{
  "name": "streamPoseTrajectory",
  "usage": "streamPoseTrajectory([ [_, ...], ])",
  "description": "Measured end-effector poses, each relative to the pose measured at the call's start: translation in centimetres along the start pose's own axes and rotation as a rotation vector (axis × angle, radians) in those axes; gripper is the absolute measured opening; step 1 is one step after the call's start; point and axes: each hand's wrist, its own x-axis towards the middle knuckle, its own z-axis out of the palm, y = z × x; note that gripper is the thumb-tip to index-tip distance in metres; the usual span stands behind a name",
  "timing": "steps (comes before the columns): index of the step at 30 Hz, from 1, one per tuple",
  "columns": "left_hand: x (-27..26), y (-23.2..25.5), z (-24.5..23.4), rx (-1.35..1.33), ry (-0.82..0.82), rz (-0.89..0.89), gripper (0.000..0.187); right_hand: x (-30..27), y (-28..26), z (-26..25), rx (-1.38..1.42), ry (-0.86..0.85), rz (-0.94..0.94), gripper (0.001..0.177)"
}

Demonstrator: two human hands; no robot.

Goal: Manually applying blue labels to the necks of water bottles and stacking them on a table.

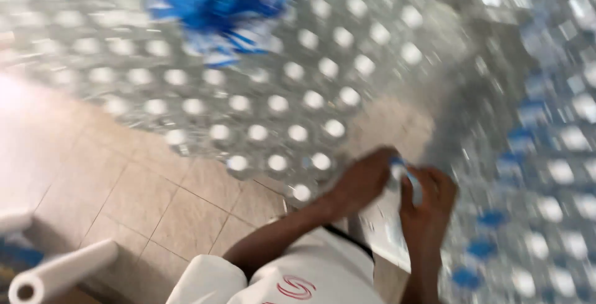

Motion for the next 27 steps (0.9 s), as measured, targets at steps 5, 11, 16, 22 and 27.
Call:
streamPoseTrajectory([
  [5,0.4,3.2,-3.1,0.047,-0.109,-0.122,0.065,-0.9,2.4,1.6,0.065,-0.098,0.081,0.027],
  [11,-0.2,3.6,-2.4,0.033,-0.154,-0.106,0.050,-1.3,2.2,2.0,0.117,-0.148,0.169,0.031],
  [16,0.2,0.9,0.6,0.184,-0.026,0.071,0.051,-1.4,2.0,2.5,0.065,-0.230,0.304,0.037],
  [22,0.3,1.1,1.0,0.225,0.036,0.098,0.037,-1.0,1.8,2.7,0.110,-0.216,0.287,0.046],
  [27,0.4,1.2,0.4,0.208,0.024,0.069,0.055,-1.1,2.5,2.6,0.101,-0.279,0.312,0.044],
])
